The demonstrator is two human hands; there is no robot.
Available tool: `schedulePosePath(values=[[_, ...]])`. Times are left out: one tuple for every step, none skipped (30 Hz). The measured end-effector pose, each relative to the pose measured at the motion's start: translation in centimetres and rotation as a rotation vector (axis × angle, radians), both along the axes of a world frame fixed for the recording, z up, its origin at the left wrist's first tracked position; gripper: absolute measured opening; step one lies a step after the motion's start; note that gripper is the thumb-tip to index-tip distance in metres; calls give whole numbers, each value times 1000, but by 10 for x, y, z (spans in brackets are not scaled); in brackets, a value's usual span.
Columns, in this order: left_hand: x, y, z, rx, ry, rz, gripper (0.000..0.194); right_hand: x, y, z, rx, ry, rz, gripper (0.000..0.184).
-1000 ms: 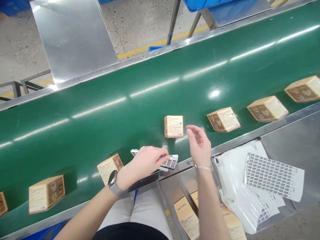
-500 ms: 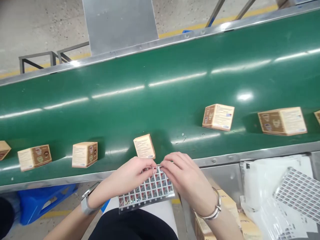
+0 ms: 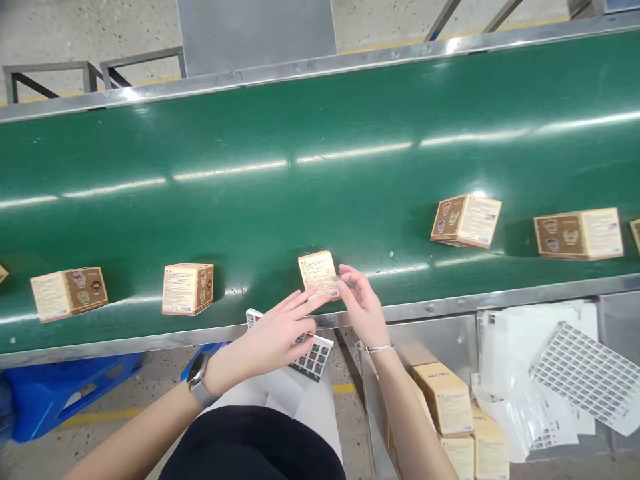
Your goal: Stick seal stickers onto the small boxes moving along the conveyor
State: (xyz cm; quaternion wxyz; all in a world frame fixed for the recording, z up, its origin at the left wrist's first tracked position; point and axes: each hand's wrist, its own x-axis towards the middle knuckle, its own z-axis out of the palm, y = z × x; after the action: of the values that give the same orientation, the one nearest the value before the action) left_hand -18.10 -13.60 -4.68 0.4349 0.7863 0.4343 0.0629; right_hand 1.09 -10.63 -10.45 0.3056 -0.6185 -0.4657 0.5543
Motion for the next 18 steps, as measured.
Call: schedulePosePath(values=[[4,-1,-8,62,23,-37,20,-3,3,-8,-28,14,-66,35],[7,-2,-16,100,55,-62,20,-6,5,-15,-39,18,-113,37],[10,-2,-23,121,83,-79,20,-8,7,-20,-37,16,-143,38],[13,-2,-30,135,103,-88,21,-10,9,-23,-29,8,-160,39],[15,-1,-35,141,113,-95,21,-12,10,-26,-19,-1,-171,39],[16,0,-38,145,116,-97,22,-13,10,-27,-8,-11,-185,38],[17,0,-40,147,114,-97,23,-13,10,-28,4,-22,-199,38],[18,1,-41,147,112,-98,24,-13,10,-28,17,-36,-211,37],[19,2,-42,148,109,-101,25,-13,9,-28,31,-50,-220,37],[20,3,-42,150,108,-104,25,-12,9,-28,45,-65,-225,36],[22,4,-42,152,107,-107,25,-11,8,-28,59,-81,-227,36],[24,5,-42,156,104,-110,26,-10,8,-28,73,-97,-227,35],[26,5,-42,161,102,-111,25,-8,8,-28,87,-114,-225,34],[28,6,-43,164,100,-110,25,-6,9,-27,101,-132,-221,33],[31,6,-44,167,98,-109,25,-5,10,-27,115,-151,-217,32],[33,7,-45,168,98,-111,24,-3,11,-27,129,-170,-212,31],[36,7,-45,168,99,-114,24,-1,12,-27,143,-190,-209,30],[38,8,-46,167,101,-116,24,0,13,-26,158,-213,-208,30]])
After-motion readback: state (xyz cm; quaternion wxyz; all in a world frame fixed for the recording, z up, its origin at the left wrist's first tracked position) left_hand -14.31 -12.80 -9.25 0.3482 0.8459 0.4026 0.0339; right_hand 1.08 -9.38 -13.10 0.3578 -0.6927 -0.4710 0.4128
